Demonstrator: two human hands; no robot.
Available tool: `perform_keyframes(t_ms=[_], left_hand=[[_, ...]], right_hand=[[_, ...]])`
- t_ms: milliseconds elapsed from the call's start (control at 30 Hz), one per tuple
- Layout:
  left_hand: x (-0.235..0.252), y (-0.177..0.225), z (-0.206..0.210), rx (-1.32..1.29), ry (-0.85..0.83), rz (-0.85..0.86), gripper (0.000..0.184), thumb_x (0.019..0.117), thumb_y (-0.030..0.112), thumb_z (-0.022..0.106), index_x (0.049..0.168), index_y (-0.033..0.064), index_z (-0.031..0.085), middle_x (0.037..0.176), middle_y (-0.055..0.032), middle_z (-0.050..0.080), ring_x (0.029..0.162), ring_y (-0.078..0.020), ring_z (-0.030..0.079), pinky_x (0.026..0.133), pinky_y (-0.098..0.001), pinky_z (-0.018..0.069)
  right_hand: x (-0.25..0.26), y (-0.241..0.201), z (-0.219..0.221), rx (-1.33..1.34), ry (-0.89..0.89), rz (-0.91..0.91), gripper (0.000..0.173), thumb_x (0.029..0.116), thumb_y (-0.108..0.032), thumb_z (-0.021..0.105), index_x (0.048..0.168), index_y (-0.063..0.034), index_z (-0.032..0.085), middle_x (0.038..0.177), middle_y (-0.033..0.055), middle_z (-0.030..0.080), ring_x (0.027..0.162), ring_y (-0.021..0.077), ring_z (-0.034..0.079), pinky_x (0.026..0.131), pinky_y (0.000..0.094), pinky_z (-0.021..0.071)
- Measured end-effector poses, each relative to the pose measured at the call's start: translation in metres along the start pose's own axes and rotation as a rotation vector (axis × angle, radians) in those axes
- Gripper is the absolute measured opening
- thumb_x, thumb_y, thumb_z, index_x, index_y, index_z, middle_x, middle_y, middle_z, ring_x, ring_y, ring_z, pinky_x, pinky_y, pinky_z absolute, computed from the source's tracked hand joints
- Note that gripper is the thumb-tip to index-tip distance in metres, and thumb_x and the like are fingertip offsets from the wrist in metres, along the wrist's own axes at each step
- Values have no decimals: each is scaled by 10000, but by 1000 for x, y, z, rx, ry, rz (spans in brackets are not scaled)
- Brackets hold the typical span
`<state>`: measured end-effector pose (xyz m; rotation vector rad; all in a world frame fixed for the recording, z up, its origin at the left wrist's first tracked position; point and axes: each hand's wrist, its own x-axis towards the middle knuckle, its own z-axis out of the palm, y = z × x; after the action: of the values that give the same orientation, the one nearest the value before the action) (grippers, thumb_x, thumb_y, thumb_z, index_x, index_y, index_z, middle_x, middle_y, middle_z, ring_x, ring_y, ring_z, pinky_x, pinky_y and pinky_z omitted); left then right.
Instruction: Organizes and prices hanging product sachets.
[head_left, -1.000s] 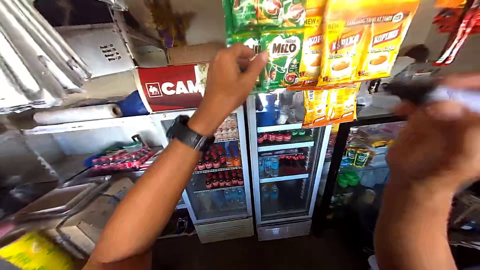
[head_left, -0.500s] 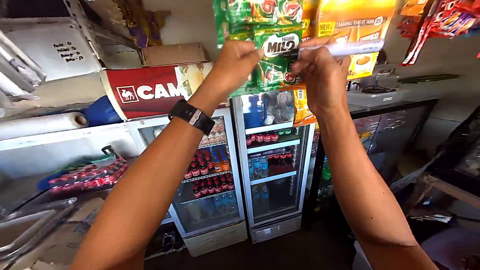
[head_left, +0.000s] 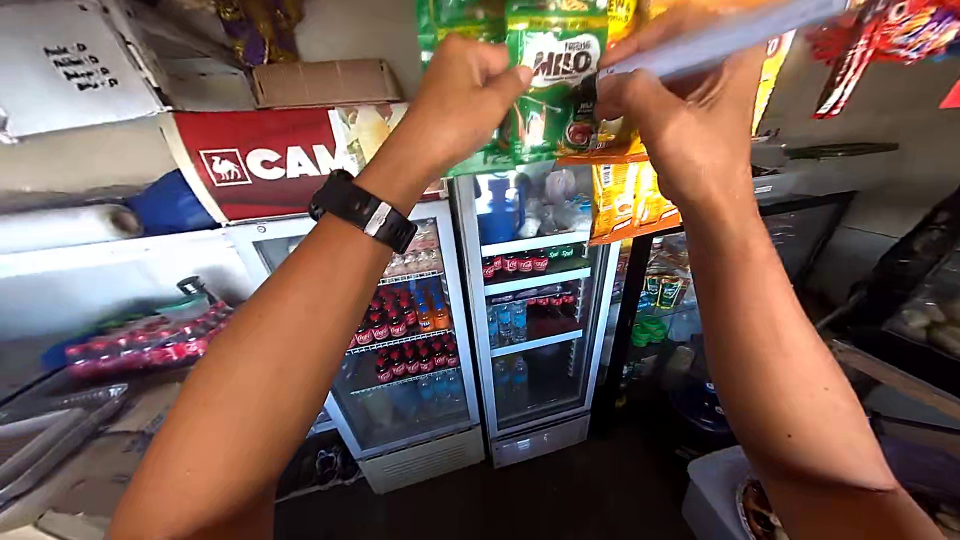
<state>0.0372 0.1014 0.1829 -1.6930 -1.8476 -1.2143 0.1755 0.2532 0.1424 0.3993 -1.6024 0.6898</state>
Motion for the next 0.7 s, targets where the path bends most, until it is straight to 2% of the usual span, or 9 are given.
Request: perform_keyframes(t_ms=[100, 233, 333, 467, 700], left_hand=[[-2, 2, 1, 43, 20, 23, 269, 1074, 225, 520, 882, 73, 631, 766, 38, 577, 687, -10, 573, 677, -222, 497], [-7, 7, 3, 101, 58, 36, 282, 1075, 217, 516, 857, 74, 623, 736, 56, 544, 656, 14, 526, 650, -195, 448], [-8, 10, 2, 135, 58, 48, 289, 1077, 214, 508, 877, 55, 644, 775, 29, 573, 700, -2, 547, 692, -216, 458], [-9, 11, 1, 165, 58, 48, 318, 1080, 221, 505, 807, 81, 585, 703, 46, 494, 620, -14, 479, 616, -214, 405], [-11, 9, -2, 174, 50, 97, 350, 1082, 193, 491, 753, 85, 541, 660, 56, 445, 587, -11, 440, 591, -208, 381]], right_hand=[[-5, 6, 4, -4, 74, -45, 114, 860, -41, 675, 966, -80, 658, 835, -61, 699, 705, 26, 675, 675, 228, 601], [-11, 8, 12, -19, 81, -91, 120, 874, -57, 678, 993, -62, 660, 871, -55, 694, 736, 20, 669, 684, 226, 592], [-8, 7, 14, -61, 80, -128, 117, 876, -72, 673, 992, -57, 681, 864, -49, 699, 739, 14, 665, 688, 218, 580], [-4, 4, 14, -64, 103, -131, 126, 874, -67, 670, 997, -48, 689, 873, -43, 708, 747, 7, 660, 690, 202, 564], [0, 3, 11, -54, 69, -95, 145, 869, -69, 677, 1012, -64, 695, 906, -44, 712, 758, 2, 655, 678, 193, 548]])
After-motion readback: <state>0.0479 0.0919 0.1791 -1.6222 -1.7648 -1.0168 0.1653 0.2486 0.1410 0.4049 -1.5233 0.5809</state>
